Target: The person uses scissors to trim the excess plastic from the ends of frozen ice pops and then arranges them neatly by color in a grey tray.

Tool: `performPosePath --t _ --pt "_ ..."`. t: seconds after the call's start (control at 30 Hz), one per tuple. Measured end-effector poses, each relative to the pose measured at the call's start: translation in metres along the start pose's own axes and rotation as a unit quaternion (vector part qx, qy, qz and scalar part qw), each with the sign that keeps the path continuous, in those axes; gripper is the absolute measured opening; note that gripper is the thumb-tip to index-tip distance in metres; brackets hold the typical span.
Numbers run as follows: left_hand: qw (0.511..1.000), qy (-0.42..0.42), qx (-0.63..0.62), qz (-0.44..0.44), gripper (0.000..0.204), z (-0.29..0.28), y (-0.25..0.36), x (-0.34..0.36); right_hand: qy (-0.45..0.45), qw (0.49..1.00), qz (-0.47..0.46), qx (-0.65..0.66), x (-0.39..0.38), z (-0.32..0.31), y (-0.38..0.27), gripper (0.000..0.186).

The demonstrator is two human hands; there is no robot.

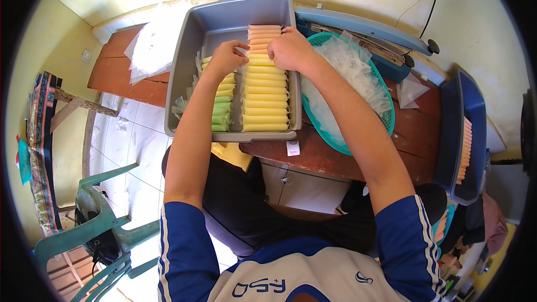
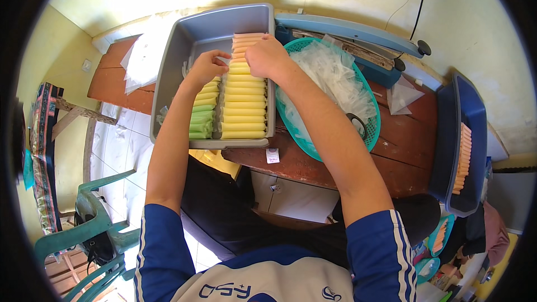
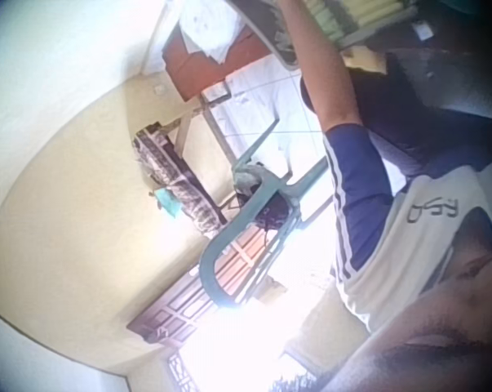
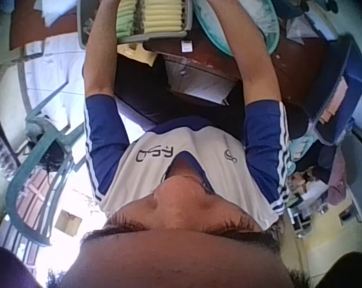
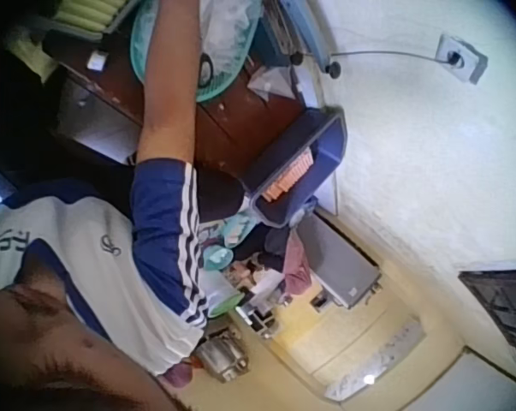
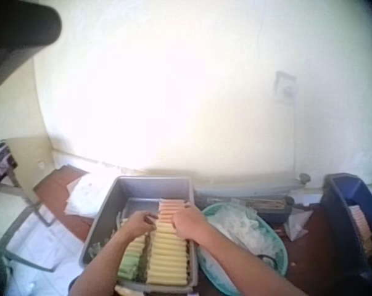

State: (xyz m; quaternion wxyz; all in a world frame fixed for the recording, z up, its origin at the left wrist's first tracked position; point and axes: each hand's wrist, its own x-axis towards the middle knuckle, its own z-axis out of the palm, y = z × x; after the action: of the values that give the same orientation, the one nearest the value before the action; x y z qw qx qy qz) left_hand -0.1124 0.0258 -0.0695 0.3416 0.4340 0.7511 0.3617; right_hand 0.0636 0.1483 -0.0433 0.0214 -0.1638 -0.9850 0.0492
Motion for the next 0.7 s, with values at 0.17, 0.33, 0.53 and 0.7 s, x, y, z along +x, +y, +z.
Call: performPosePath --t 0.17,0.33,0.53,0.7 --pt "1.0 0.005 0.0 -0.001 0.035 0.0008 -0.0012 0.0007 0.002 1.0 -0.004 0.003 0.0004 0.0035 0.002 0.021" --pt "1.0 0.006 -0.016 0.01 0.032 0.0033 -0.0019 0.0025 0.059 0.998 -0.036 0.007 0.0006 0.0093 0.0069 0.014" --pt "1.0 0.015 -0.008 0.001 0.03 0.0043 -0.0012 0.0011 0.024 0.999 -0.031 -0.014 0.0012 0.0066 0.0034 0.014" --pt "1.0 0.012 0.008 0.004 0.028 0.0052 -0.0048 0.0032 0.017 0.999 -0.032 -0.007 -0.0004 0.0031 0.0038 0.013"
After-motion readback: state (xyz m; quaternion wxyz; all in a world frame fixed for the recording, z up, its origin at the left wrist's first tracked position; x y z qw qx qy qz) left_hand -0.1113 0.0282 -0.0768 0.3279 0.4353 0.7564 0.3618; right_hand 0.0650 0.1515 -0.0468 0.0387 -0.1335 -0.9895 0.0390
